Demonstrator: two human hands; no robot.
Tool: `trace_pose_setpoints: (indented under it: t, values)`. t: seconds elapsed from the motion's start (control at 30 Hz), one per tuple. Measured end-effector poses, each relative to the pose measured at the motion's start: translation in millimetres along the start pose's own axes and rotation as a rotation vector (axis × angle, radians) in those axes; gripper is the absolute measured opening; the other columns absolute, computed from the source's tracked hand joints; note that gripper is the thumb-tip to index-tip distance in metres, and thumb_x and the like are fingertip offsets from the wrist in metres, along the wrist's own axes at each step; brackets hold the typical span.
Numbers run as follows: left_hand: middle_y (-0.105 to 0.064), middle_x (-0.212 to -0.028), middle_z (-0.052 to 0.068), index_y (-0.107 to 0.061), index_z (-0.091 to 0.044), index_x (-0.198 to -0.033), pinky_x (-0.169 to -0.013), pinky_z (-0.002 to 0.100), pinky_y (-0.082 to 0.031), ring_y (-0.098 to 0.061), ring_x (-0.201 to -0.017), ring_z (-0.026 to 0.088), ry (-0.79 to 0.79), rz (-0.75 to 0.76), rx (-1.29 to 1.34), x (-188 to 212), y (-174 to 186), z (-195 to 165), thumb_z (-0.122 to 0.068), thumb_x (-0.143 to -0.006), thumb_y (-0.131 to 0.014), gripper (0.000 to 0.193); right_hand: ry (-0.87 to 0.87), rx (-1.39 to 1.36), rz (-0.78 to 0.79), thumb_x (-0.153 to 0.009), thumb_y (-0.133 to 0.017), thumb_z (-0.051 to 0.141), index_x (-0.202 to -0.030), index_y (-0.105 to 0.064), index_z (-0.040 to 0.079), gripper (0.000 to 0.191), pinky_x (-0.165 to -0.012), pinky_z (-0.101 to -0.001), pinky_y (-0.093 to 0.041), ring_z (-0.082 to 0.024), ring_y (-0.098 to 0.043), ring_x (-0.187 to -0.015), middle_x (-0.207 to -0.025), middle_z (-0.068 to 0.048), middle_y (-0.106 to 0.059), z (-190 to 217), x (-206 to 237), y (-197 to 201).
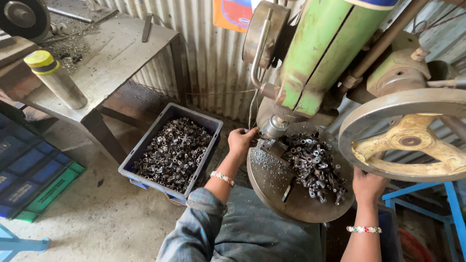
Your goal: The person operates a drill press to machine small metal parts. They repeatedly pick parts from a bin, position them under the drill bit, lower the spindle to cut, then lift the spindle and place the finished parts into a container.
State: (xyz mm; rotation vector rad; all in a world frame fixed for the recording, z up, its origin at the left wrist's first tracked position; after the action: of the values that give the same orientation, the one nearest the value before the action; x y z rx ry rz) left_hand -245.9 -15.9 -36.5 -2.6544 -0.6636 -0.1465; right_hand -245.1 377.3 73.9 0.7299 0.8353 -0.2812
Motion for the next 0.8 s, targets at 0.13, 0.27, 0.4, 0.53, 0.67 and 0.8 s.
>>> trace_pose_setpoints:
  t: [0.13, 0.27, 0.4, 0.53, 0.67, 0.8]
  values:
    - [-0.070, -0.073, 0.010, -0.070, 0.005, -0.087, -0.052, 0.030, -0.053, -0.064, -0.056, 0.017, 0.080, 0.158, 0.130, -8.3, -13.0, 11.4, -0.022, -0.085, -0.084, 0.031, 0.027, 0.253, 0.007, -0.096, -0.075, 0.013, -0.134, -0.066, 0.003, 0.040, -0.112, -0.0482, -0.046, -0.040, -0.063, -0.127, -0.132, -0.020, -0.070, -10.9, 4.7, -7.3]
    - [-0.069, -0.071, 0.006, -0.069, 0.002, -0.088, -0.048, 0.029, -0.047, -0.060, -0.053, 0.014, 0.059, 0.135, 0.125, -12.9, -14.6, 25.5, -0.019, -0.086, -0.081, 0.024, 0.007, 0.425, 0.048, -0.103, -0.075, 0.019, -0.144, -0.058, 0.001, 0.048, -0.116, -0.0484, -0.038, -0.038, -0.056, -0.137, -0.145, -0.020, -0.064, -34.5, 8.2, -18.6]
    - [-0.063, -0.067, 0.001, -0.069, -0.002, -0.087, -0.045, 0.028, -0.041, -0.053, -0.051, 0.011, 0.007, 0.157, 0.124, -18.4, -19.9, 35.6, -0.016, -0.089, -0.075, 0.016, 0.018, 0.499, 0.041, -0.112, -0.073, 0.022, -0.143, -0.052, 0.000, 0.043, -0.119, -0.0445, -0.039, -0.035, -0.056, -0.138, -0.148, -0.019, -0.062, -44.1, -0.6, -35.9]
    - [-0.056, -0.062, 0.000, -0.066, 0.000, -0.077, -0.044, 0.028, -0.036, -0.047, -0.049, 0.010, -0.042, 0.152, 0.051, -26.0, -20.7, 45.6, -0.018, -0.093, -0.072, 0.025, -0.372, -0.129, -0.020, -0.111, -0.071, 0.031, -0.125, -0.047, -0.001, 0.043, -0.102, -0.0379, -0.046, -0.024, -0.054, -0.101, -0.110, -0.011, -0.057, -81.1, -18.3, -54.3]
    - [-0.062, -0.065, -0.002, -0.070, 0.000, -0.077, -0.050, 0.027, -0.041, -0.051, -0.057, 0.004, -0.157, 0.132, -0.085, -32.1, -14.3, 48.7, -0.019, -0.092, -0.071, 0.024, -0.094, -0.206, -0.304, -0.104, -0.086, 0.021, -0.115, -0.041, -0.005, 0.054, -0.085, -0.0317, -0.051, -0.017, -0.053, -0.095, -0.107, -0.003, -0.048, -66.9, -66.9, -58.4]
    - [-0.058, -0.061, -0.003, -0.072, 0.001, -0.078, -0.047, 0.028, -0.035, -0.045, -0.051, 0.007, -0.088, 0.187, -0.054, -39.4, -17.2, 60.1, -0.020, -0.090, -0.070, 0.024, -0.229, -0.451, -0.268, -0.108, -0.079, 0.018, -0.115, -0.045, -0.007, 0.043, -0.082, -0.0357, -0.050, -0.023, -0.054, -0.092, -0.108, -0.009, -0.052, -79.3, -108.4, -92.4]
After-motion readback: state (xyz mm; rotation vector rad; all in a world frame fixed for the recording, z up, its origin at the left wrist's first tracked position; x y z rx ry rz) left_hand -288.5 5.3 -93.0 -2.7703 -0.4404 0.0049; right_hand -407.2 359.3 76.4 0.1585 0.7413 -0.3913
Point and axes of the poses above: each hand's wrist, its own x-axis away from the middle knuckle, its own y-axis out of the back of the hand, z = x × y, the point moved 8 cm from there along -x, towards the middle knuckle
